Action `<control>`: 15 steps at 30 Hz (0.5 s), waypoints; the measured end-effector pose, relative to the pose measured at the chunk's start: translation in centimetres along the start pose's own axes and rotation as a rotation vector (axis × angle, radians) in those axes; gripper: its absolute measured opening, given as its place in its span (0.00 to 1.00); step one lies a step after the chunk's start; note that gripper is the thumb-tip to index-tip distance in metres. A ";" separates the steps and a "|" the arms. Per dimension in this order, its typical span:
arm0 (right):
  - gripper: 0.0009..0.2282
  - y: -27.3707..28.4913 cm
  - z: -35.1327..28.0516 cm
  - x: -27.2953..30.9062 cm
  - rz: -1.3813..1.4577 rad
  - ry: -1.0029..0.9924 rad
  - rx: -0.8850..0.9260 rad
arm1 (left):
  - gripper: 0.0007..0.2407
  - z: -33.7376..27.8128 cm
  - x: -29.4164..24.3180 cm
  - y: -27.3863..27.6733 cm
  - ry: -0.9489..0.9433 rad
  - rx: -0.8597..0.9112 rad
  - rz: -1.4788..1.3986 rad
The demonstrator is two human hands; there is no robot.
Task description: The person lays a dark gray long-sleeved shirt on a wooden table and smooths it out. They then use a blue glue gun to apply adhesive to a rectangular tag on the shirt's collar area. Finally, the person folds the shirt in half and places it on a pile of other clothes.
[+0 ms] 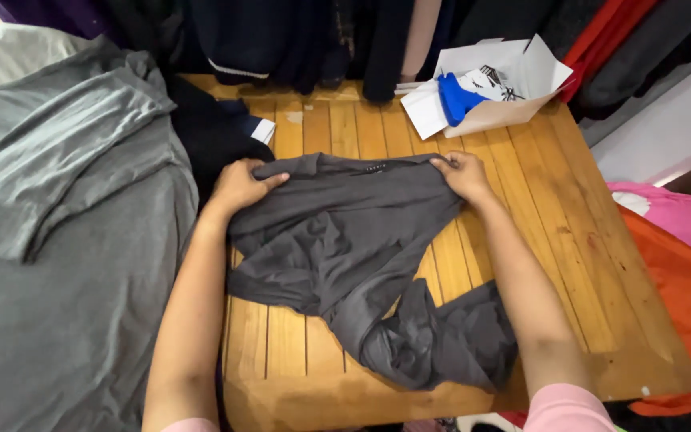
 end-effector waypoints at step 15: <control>0.10 1.2 -0.3 7.3 -0.242 0.022 -0.095 | 0.15 5.0 5.3 -2.5 -0.029 -0.229 0.002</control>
Point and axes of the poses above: each hand's wrist, its own z-axis towards the middle knuckle, its own y-axis out of the back of the hand, x = y × z, the point moved 3 cm from there along z, towards the middle knuckle, and after that the axes turned 15 degrees about -z, right-handed, at the moved point
